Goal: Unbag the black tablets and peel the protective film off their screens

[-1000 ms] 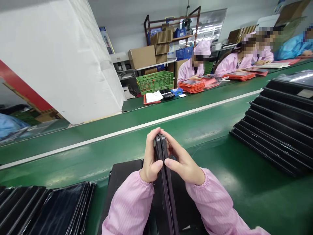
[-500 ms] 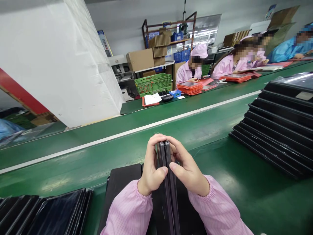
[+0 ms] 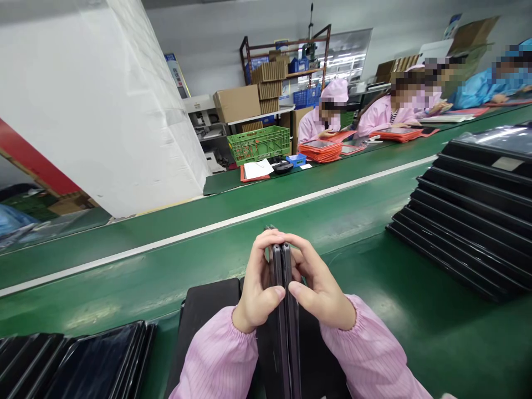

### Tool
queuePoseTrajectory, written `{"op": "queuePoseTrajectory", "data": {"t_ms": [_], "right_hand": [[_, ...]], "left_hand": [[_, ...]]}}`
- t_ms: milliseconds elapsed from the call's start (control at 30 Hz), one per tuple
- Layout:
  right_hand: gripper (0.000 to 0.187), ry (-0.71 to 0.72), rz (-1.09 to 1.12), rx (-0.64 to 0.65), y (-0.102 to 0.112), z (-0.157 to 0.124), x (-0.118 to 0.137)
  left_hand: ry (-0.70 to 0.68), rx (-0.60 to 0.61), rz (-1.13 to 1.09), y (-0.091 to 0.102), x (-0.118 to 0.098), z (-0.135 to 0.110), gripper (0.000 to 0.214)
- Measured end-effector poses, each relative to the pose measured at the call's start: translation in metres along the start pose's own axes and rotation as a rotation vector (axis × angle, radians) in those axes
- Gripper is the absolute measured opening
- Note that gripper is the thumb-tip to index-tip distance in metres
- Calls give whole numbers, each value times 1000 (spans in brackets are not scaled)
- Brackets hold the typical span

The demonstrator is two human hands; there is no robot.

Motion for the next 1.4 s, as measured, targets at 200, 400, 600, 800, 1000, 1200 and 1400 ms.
{"op": "queuePoseTrajectory", "data": {"t_ms": [200, 400, 600, 800, 1000, 1200, 1400], "right_hand": [[81, -26, 46, 70, -2, 1, -4], [77, -52, 97, 47, -1, 2, -5], [78, -54, 106, 59, -1, 0, -4], [75, -58, 115, 42, 0, -1, -6], [46, 0, 86, -54, 3, -4, -3], [44, 5, 38, -126, 0, -10, 7], [41, 33, 73, -216, 1, -14, 12]], "left_hand": [[44, 76, -41, 1, 3, 1, 63], [49, 59, 28, 2, 4, -1, 64], [28, 122, 56, 1, 1, 0, 68], [10, 104, 33, -2, -1, 1, 66], [10, 32, 11, -8, -8, 0, 47], [3, -27, 52, -12, -9, -3, 37], [-7, -46, 60, -17, -9, -7, 37]]}}
Point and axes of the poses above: each hand's wrist, its own z-axis towards the middle knuckle, its own y-axis out of the back of the hand, x = y × z, the point moved 6 cm from there along z, towards the middle knuckle, and after that the axes turned 2 degrees about z, right-handed, at the moved point
